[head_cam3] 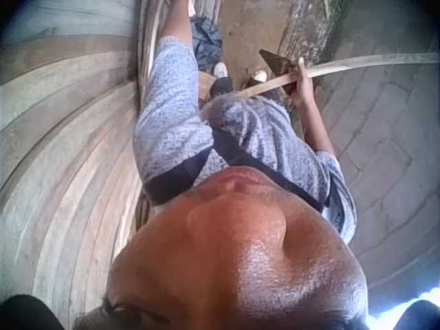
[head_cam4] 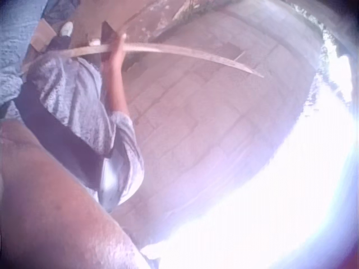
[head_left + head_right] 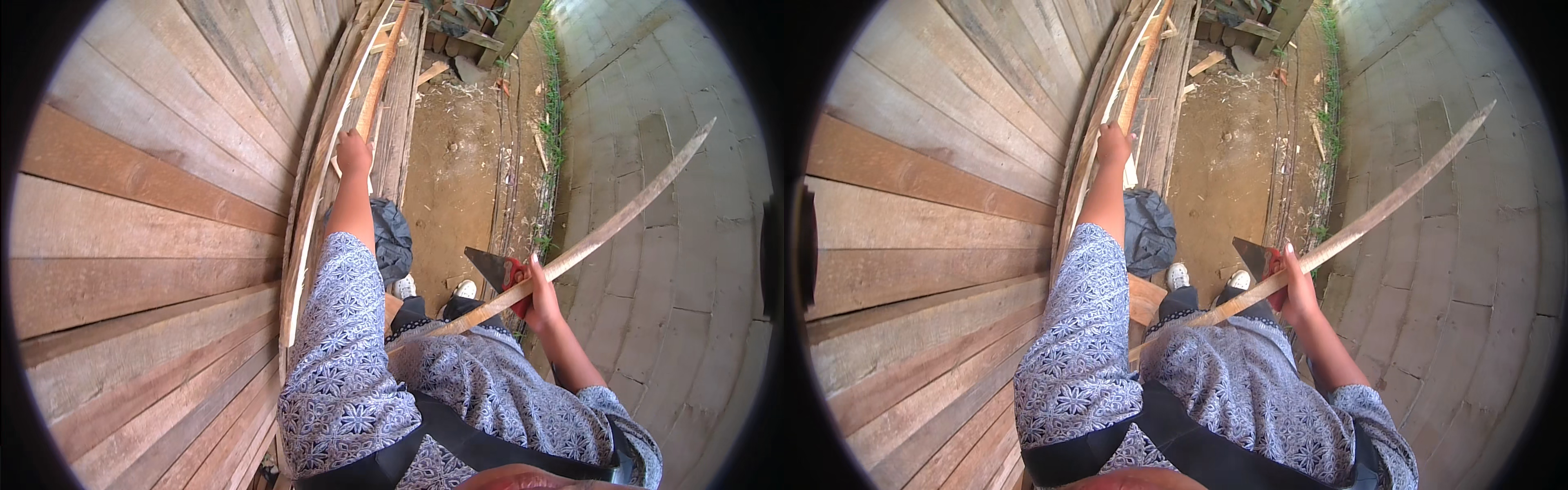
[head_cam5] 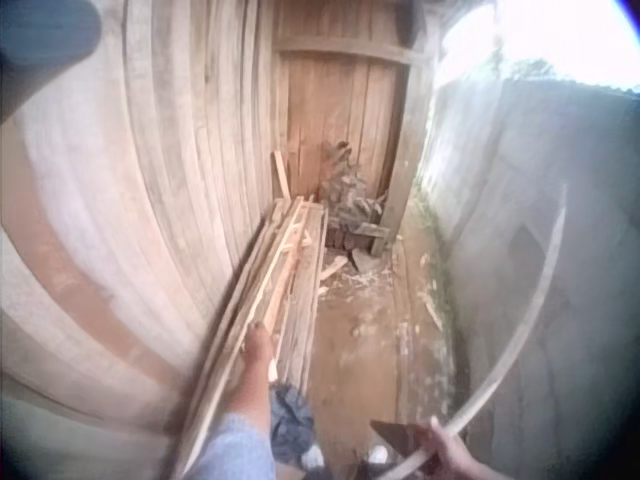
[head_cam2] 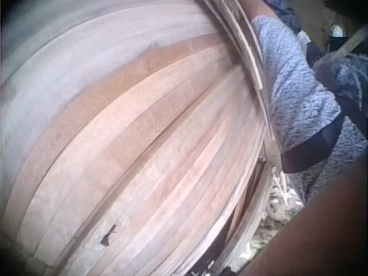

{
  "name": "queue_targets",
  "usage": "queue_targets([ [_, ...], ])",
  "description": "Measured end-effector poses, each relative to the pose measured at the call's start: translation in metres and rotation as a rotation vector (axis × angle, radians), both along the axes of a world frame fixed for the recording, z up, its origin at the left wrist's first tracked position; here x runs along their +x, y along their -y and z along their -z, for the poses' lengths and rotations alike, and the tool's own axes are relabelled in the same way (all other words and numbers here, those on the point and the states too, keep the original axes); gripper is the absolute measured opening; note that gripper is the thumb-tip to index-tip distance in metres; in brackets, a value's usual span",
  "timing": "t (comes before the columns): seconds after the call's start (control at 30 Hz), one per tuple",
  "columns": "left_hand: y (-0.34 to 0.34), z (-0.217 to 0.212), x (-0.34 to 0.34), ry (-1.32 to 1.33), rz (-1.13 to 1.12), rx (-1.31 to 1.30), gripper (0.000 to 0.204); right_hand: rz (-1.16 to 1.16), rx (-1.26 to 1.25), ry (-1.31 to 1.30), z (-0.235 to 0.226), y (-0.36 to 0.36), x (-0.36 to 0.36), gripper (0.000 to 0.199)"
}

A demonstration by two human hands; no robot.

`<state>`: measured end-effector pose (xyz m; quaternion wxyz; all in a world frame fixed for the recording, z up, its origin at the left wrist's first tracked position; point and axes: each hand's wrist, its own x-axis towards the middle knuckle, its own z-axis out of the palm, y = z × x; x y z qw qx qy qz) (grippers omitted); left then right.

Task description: The person selects a thin wooden strip from a stack and uses a red-handled knife to shave and smooth its surface. They hold the strip with their left hand and foot, repeatedly scraping the blade along the wood to remove thin layers.

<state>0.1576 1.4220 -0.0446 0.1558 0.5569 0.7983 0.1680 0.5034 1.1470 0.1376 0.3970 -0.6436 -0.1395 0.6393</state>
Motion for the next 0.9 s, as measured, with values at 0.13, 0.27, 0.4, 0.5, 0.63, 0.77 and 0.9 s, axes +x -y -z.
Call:
queue_targets([
  [0.13,0.010,0.024,-0.012,0.107,0.062,0.095,0.073,0.019,0.004,-0.003,0.001,0.005,0.001,0.056],
  [0.27,0.125,0.054,-0.027,-0.099,0.208,0.095,0.091,0.063,0.004,0.003,0.004,-0.002,-0.004,0.057],
  [0.4,0.235,0.042,-0.039,-0.252,0.277,-0.115,0.092,0.057,0.033,-0.016,-0.009,-0.013,-0.020,0.043],
  [0.5,0.258,0.075,-0.053,-0.021,0.122,-0.141,0.086,-0.002,0.013,-0.043,-0.005,-0.022,-0.027,0.043],
  [0.63,0.244,0.092,-0.053,0.083,0.129,-0.064,0.079,-0.036,-0.014,-0.026,-0.002,-0.018,-0.029,0.049],
  [0.77,0.179,0.093,-0.032,0.063,0.132,0.036,0.079,-0.030,0.007,-0.016,-0.005,-0.012,-0.027,0.052],
  [0.9,0.127,0.060,-0.006,-0.196,0.050,-0.025,0.078,-0.016,-0.038,0.057,0.002,-0.024,-0.026,0.059],
])
